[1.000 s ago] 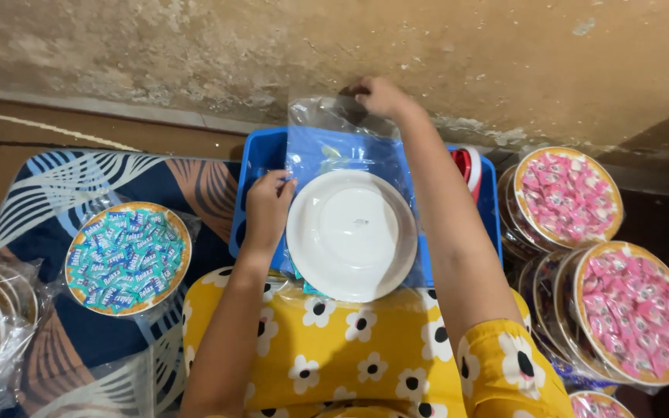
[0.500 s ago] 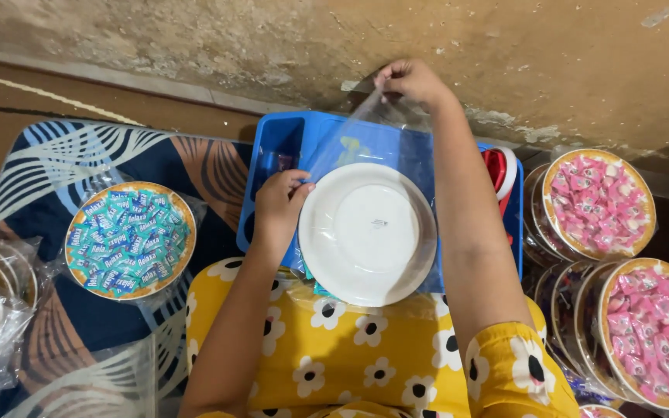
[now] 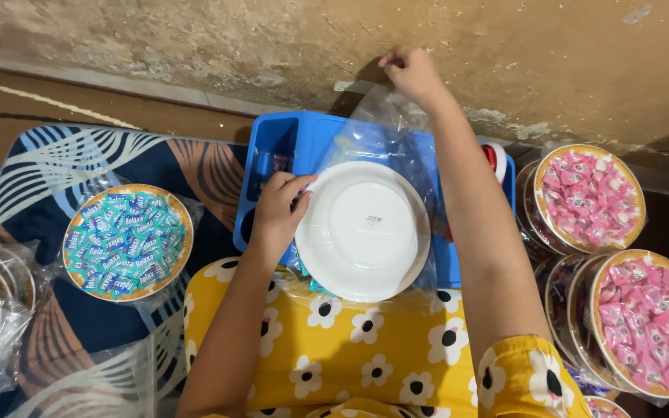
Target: Wrapping a decorative plate filled with candies in clear plastic film and sealing it with tape from a dispenser.
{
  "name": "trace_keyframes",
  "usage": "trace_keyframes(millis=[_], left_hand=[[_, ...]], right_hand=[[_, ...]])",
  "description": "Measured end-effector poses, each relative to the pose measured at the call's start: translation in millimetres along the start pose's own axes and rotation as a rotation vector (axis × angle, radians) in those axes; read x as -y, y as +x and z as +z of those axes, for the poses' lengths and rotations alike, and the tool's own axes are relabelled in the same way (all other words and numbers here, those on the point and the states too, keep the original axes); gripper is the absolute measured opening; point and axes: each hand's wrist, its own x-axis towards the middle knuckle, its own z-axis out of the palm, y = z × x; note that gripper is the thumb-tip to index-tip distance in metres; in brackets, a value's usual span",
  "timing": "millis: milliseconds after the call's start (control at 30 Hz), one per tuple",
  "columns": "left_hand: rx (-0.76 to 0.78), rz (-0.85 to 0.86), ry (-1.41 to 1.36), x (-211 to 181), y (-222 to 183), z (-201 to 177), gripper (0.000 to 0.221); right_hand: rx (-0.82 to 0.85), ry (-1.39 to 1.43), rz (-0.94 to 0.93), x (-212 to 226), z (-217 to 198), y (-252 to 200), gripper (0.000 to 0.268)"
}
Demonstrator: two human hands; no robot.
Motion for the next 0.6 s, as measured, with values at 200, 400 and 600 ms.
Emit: trace_keyframes(millis=[200,400,600], left_hand=[[-0.04,0.123,0.009,3.5,-3.7,5.1,0.03],[-0.028,0.175,0.024,-9.9,-5.8,-1.4,0.039],[-0.012,0.18,0.056,-16.9,-6.8,-4.7,0.044]], right_hand=[[0.213,-0.02,0.433,79.3,-17.1,-37.2,0.039],[-0.14,-0.179,0.342,50.4,-3.8,-24.8,0.021],[0.218,-0.011,0.573,91.9,-9.0,-38.7,0.034]])
